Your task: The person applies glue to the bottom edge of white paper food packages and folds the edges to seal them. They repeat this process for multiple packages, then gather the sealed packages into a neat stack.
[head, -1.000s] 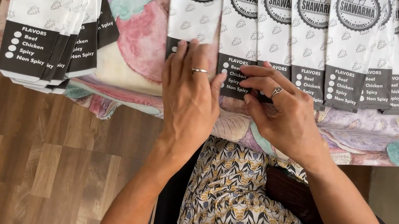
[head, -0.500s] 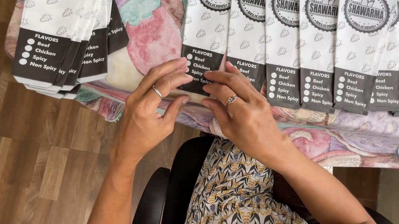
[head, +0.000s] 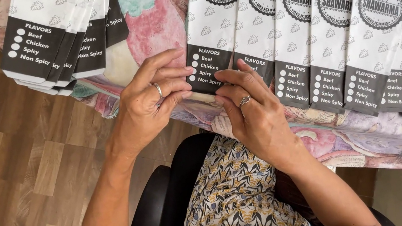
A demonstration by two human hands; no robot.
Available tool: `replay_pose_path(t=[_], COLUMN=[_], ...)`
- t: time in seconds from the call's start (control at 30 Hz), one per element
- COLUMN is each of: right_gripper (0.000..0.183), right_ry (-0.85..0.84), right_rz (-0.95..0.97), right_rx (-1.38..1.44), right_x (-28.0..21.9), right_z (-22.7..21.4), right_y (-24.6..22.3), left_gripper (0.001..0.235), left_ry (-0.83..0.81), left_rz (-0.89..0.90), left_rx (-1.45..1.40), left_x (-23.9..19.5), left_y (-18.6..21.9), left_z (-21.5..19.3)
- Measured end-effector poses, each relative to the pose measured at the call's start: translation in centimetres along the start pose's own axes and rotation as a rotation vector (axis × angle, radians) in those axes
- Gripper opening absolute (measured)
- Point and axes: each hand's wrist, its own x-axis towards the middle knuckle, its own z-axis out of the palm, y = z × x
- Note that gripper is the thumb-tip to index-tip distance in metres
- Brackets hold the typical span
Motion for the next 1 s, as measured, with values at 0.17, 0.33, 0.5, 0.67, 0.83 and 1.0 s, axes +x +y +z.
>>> replay_pose_path(t=[0.17, 0.33, 0.5, 0.67, 0.83, 1.0], right_gripper=[0.006, 0.008, 0.014, 0.023, 0.022, 0.022], right_ry=[0.009, 0.064, 0.022, -0.029, -0.117, -0.104], right_rz=[0.061, 0.201, 0.299, 0.343, 0.306, 0.267], right_rx=[0.027, 0.008, 0.036, 0.048, 0.114, 0.138], right_x=[0.6, 1.1, 2.6, 2.9, 3.0, 2.8], right_z=[0.1, 0.5, -0.5, -0.2, -1.6, -1.5], right_y=[-0.3, -0.5, -0.5, 0.4, 0.3, 0.6], left_gripper=[0.007, 0.016, 0.027, 0.038, 0.037, 0.030], left_ry=[-0.008, 0.097, 0.165, 0.143, 0.259, 0.324], left_rz=[-0.040, -0.178, -0.213, -0.333, -0.289, -0.227], left_rx=[0.063, 0.076, 0.085, 0.001, 0.049, 0.138], left_x=[0.3, 0.9, 1.2, 1.1, 0.8, 0.1], left_y=[0.5, 1.5, 1.8, 2.0, 2.1, 1.9], left_z=[0.3, 1.5, 1.9, 2.4, 3.4, 5.2])
